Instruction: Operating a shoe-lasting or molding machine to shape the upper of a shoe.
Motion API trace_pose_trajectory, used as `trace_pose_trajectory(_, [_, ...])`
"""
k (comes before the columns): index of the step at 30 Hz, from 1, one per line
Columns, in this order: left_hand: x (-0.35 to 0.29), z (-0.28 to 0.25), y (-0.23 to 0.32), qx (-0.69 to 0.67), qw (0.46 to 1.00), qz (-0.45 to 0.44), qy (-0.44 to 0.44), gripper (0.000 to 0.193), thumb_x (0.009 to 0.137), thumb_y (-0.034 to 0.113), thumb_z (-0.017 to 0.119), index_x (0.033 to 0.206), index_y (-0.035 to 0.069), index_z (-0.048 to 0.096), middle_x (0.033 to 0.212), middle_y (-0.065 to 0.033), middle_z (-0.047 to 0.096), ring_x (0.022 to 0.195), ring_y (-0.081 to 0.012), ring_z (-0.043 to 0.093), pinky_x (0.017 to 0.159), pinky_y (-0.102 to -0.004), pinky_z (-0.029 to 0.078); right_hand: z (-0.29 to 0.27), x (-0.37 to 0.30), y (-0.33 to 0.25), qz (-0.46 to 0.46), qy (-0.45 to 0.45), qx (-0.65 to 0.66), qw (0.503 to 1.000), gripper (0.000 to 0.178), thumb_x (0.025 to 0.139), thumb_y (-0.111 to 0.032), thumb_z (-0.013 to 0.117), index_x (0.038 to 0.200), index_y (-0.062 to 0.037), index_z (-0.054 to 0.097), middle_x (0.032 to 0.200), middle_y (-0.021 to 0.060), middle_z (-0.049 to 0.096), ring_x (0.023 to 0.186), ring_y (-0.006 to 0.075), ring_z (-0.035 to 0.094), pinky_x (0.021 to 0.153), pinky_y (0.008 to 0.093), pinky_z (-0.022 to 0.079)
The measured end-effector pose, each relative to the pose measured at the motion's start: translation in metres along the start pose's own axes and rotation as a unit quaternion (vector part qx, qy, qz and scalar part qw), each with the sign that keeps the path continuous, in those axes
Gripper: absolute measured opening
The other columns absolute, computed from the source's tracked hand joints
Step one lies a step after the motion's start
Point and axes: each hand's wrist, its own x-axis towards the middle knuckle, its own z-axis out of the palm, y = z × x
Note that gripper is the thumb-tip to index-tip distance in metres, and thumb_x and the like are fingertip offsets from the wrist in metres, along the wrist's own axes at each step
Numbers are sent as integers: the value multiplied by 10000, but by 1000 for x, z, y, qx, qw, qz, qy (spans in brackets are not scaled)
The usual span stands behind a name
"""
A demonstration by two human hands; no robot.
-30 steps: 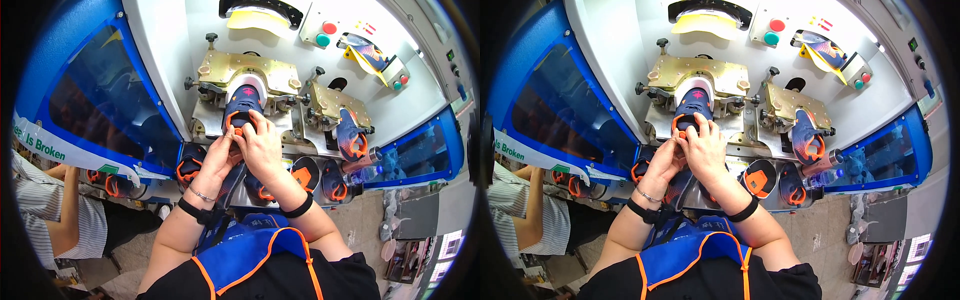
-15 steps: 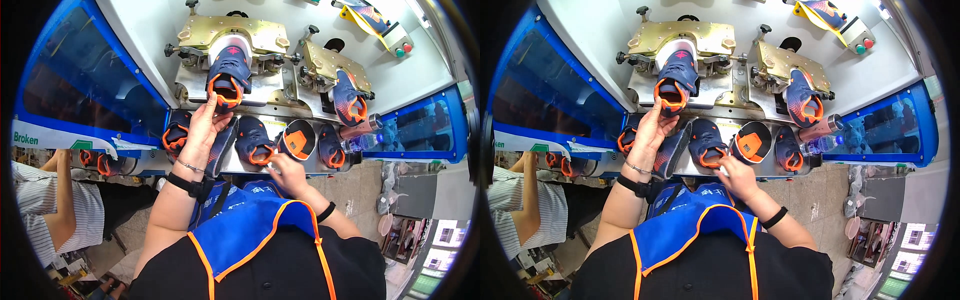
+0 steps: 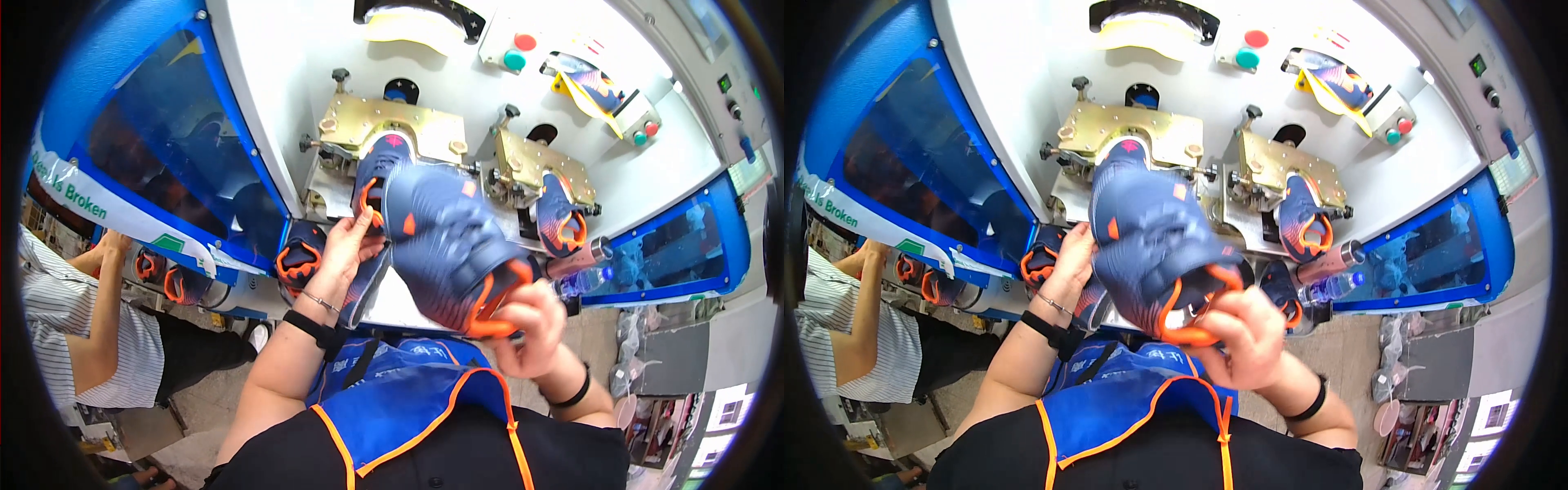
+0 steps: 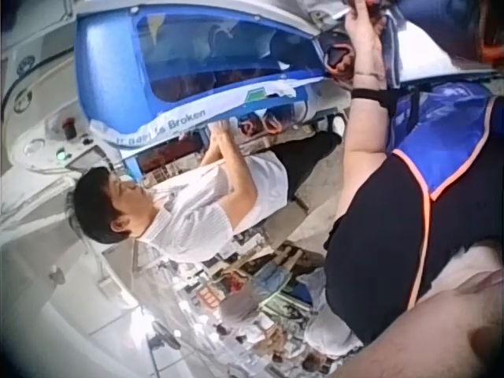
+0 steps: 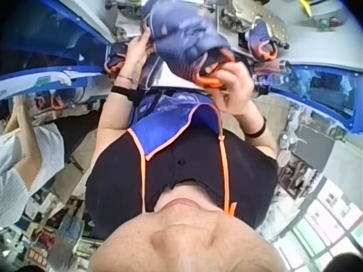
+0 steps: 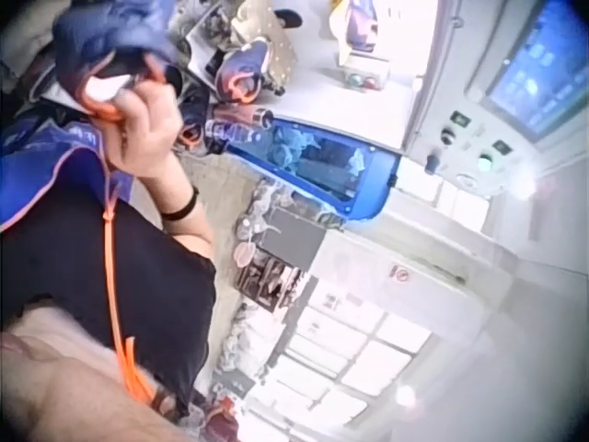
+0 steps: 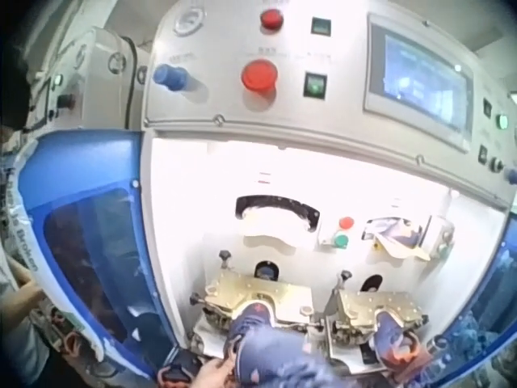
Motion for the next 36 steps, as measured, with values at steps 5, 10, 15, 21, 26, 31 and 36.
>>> trace_pose_trajectory(5, [-11,8,14,32,999,-40,8,529,891,469,707,1049,-19,581,911,-95,685,681,-164,679,549,-258,560,10,146,51,-38,67,-161,984,224,808,-137,729,939,-29,583,896,155,615,784,352,622,701,406,518])
trace_pose_trajectory(10, [-8,5,11,44,997,-56,-18,483,917,440,681,1070,5,538,951,-100,654,730,-219,694,564,-321,597,56,256,168,13,134,-226,965,336,845,-298,728,1039,-48,617,1018,162,642,930,341,633,814,411,510])
trace_pose_trajectory(15, [-10,3,14,52,997,-51,-20,464,924,434,675,1049,5,549,952,-93,649,741,-209,692,589,-319,600,91,271,189,115,185,-181,959,623,825,-334,749,1329,-69,498,1272,213,524,1129,396,569,944,420,494])
trace_pose_trajectory(21, [-6,4,22,54,996,-61,-33,472,901,440,705,1057,14,576,912,-72,677,715,-156,686,578,-289,584,117,189,204,162,313,-337,873,456,888,-321,679,1186,6,567,1437,334,378,1263,430,448,1067,514,334])
trace_pose_trajectory(26, [-5,1,18,59,995,-64,-53,483,898,452,702,1085,25,574,920,-64,684,710,-146,681,585,-286,585,92,174,226,216,176,-325,904,315,833,-266,663,1032,-31,601,1501,438,139,1393,555,240,1112,631,246])
trace_pose_trajectory(31, [1,-4,12,68,994,-73,-49,460,941,472,634,1130,57,579,945,-39,644,768,-189,684,600,-318,595,53,131,217,179,176,-121,960,234,825,-179,675,1038,-87,646,1437,275,460,1295,376,500,1048,366,409])
trace_pose_trajectory(36, [-2,-13,17,72,995,-50,-42,484,939,479,628,1146,45,573,955,-56,649,825,-196,693,628,-307,591,43,31,151,260,140,-23,955,84,913,-68,614,871,-1,643,796,68,636,677,142,601,641,267,478])
